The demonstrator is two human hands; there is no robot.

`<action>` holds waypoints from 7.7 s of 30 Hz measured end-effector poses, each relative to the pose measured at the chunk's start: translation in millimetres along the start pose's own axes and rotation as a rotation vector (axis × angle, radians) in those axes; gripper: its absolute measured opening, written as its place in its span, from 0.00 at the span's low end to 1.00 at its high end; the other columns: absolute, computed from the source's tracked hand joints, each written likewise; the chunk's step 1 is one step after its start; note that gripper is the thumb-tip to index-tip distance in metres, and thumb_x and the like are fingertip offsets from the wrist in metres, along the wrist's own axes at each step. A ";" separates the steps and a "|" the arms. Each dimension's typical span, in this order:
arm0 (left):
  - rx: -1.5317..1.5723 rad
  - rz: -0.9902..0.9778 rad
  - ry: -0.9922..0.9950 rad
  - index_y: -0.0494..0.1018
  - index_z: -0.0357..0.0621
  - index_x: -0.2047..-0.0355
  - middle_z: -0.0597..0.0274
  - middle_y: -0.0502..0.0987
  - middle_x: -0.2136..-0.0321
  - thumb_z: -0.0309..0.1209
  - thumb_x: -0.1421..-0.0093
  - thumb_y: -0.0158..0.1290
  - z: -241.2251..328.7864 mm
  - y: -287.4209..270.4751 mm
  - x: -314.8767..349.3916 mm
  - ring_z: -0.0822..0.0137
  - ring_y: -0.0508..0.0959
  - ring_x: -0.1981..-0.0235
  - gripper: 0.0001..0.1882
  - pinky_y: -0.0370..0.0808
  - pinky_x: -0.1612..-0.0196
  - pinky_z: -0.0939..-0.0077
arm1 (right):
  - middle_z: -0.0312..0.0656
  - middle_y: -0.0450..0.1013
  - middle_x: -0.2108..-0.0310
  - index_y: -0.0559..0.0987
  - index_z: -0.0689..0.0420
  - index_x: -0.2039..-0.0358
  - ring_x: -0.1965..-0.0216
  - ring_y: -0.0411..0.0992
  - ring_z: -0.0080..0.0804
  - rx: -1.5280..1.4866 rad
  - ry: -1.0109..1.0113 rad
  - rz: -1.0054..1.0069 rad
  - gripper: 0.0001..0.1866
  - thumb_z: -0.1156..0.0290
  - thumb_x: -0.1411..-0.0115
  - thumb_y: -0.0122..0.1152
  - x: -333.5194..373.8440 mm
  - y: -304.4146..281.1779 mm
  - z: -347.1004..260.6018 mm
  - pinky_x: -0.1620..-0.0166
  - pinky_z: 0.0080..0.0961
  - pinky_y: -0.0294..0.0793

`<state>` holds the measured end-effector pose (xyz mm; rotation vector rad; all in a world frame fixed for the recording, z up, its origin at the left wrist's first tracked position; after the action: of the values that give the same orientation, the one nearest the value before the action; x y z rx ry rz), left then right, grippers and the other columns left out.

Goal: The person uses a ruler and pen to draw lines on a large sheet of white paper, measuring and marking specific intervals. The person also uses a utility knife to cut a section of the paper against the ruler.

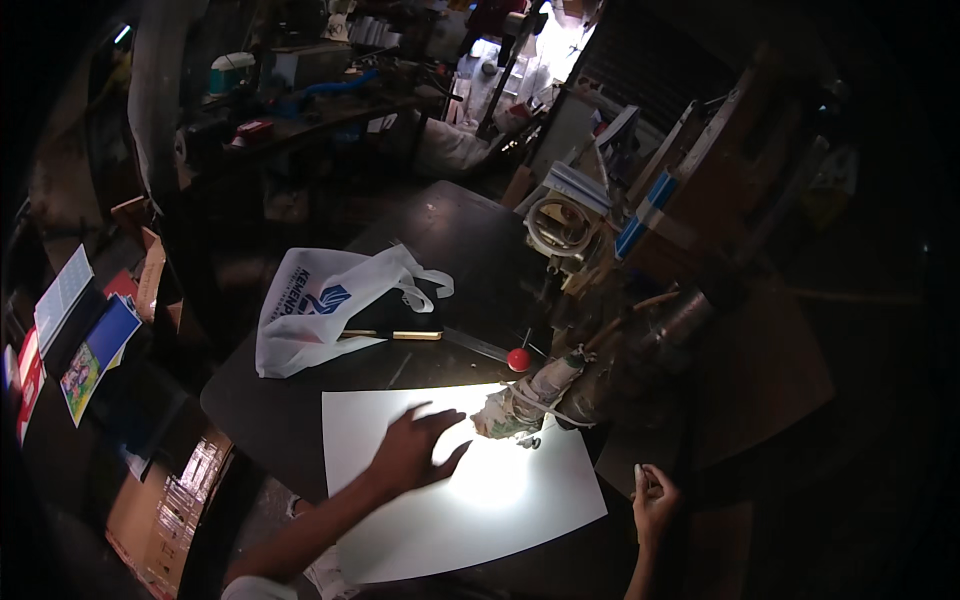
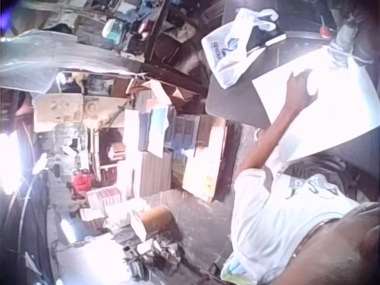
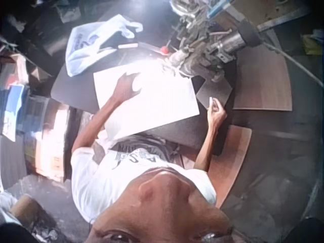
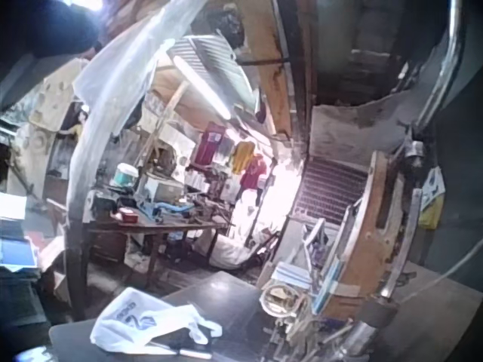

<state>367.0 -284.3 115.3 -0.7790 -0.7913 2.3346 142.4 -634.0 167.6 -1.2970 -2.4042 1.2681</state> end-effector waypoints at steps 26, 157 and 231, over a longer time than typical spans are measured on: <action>-0.558 0.662 0.290 0.82 0.41 0.56 0.51 0.84 0.60 0.20 0.38 0.53 62.3 -249.8 -70.8 0.58 0.84 0.56 0.12 0.78 0.52 0.64 | 0.47 0.78 0.48 0.77 0.60 0.46 0.45 0.77 0.41 0.236 -0.319 -0.236 0.17 0.66 0.32 0.62 -157.0 162.5 -69.2 0.42 0.35 0.75; -0.430 -0.043 -0.469 0.43 0.25 0.28 0.35 0.44 0.26 0.63 0.35 0.48 56.7 28.8 121.0 0.47 0.42 0.23 0.56 0.32 0.26 0.41 | 0.42 0.70 0.67 0.85 0.58 0.51 0.68 0.70 0.34 -0.087 -0.443 -0.514 0.25 0.80 0.52 0.77 166.1 64.6 -90.2 0.65 0.28 0.72; -0.543 -0.016 -0.497 0.43 0.35 0.27 0.44 0.46 0.26 0.61 0.37 0.52 51.1 31.2 123.3 0.51 0.44 0.23 0.54 0.37 0.25 0.42 | 0.36 0.77 0.65 0.87 0.57 0.57 0.63 0.70 0.35 0.093 -0.493 -0.269 0.21 0.75 0.55 0.81 180.3 35.5 -55.7 0.61 0.32 0.73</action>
<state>239.5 -243.5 86.0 -0.3811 -1.6827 2.3458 78.4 -456.7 131.0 -0.6578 -2.6660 1.7454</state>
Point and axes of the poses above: each hand's wrist, its own x-axis away from the middle knuckle, its own y-axis out of the palm, z = x × y, the point moved 3 cm from there along -x, towards the middle knuckle
